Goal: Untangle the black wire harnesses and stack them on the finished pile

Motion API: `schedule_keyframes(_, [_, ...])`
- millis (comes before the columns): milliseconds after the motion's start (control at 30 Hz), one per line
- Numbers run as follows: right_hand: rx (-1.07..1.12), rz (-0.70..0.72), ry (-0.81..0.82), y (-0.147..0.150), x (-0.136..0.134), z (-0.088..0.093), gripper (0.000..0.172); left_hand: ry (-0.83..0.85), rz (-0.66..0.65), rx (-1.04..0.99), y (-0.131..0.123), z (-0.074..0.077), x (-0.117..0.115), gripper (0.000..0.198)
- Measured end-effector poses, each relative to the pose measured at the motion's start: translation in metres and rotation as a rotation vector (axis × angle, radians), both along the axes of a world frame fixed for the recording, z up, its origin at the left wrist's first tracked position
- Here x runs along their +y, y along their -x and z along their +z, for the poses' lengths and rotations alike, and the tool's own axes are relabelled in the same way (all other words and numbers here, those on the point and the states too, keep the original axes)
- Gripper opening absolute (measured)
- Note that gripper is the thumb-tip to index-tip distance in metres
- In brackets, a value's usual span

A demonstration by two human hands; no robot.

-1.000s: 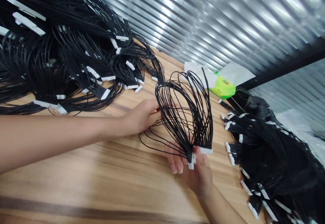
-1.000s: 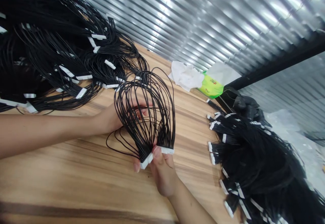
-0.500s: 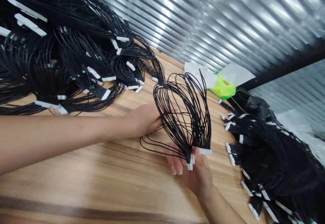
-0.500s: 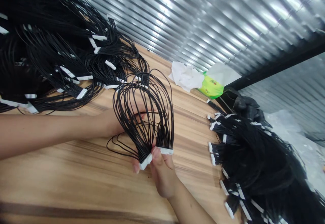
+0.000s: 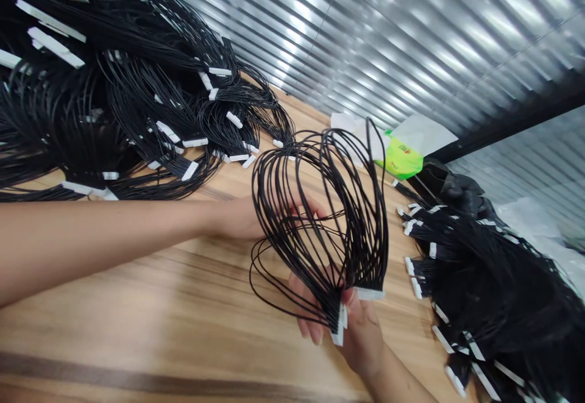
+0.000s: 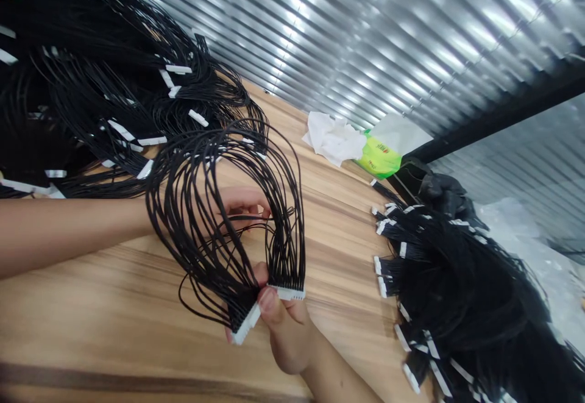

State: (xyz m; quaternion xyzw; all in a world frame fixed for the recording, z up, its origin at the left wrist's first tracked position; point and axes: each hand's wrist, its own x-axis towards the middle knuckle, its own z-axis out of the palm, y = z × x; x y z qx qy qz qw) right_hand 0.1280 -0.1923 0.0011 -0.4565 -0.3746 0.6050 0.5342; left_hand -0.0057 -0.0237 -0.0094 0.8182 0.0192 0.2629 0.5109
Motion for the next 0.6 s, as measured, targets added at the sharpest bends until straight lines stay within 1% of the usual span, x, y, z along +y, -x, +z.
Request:
schedule_keyframes(100, [-0.012,-0.036,-0.018,0.002,0.002,0.004,0.029,0.124,0.035,-0.069,0.0,-0.002,0.002,0.017])
schedule_keyframes(200, [0.005,-0.047,-0.037,0.005,0.005,0.008,0.031,0.272,0.017,-0.062,-0.001,-0.001,0.001,0.017])
schedule_keyframes(267, [0.023,-0.022,-0.051,0.007,0.008,0.011,0.035,0.291,0.021,-0.043,-0.001,0.002,0.001,0.017])
schedule_keyframes(400, [0.04,0.072,-0.043,0.008,0.012,0.019,0.051,0.245,0.113,-0.096,-0.001,0.008,0.0,0.013])
schedule_keyframes(467, [0.064,0.081,-0.033,0.007,0.012,0.02,0.057,0.236,0.147,-0.107,-0.002,0.008,0.001,0.012])
schedule_keyframes(533, [0.103,0.061,-0.045,0.007,0.012,0.019,0.06,0.279,0.16,-0.09,-0.002,0.006,0.001,0.014])
schedule_keyframes(600, [0.159,0.053,-0.073,0.006,0.015,0.018,0.059,0.373,0.141,-0.078,-0.001,0.0,0.001,0.019])
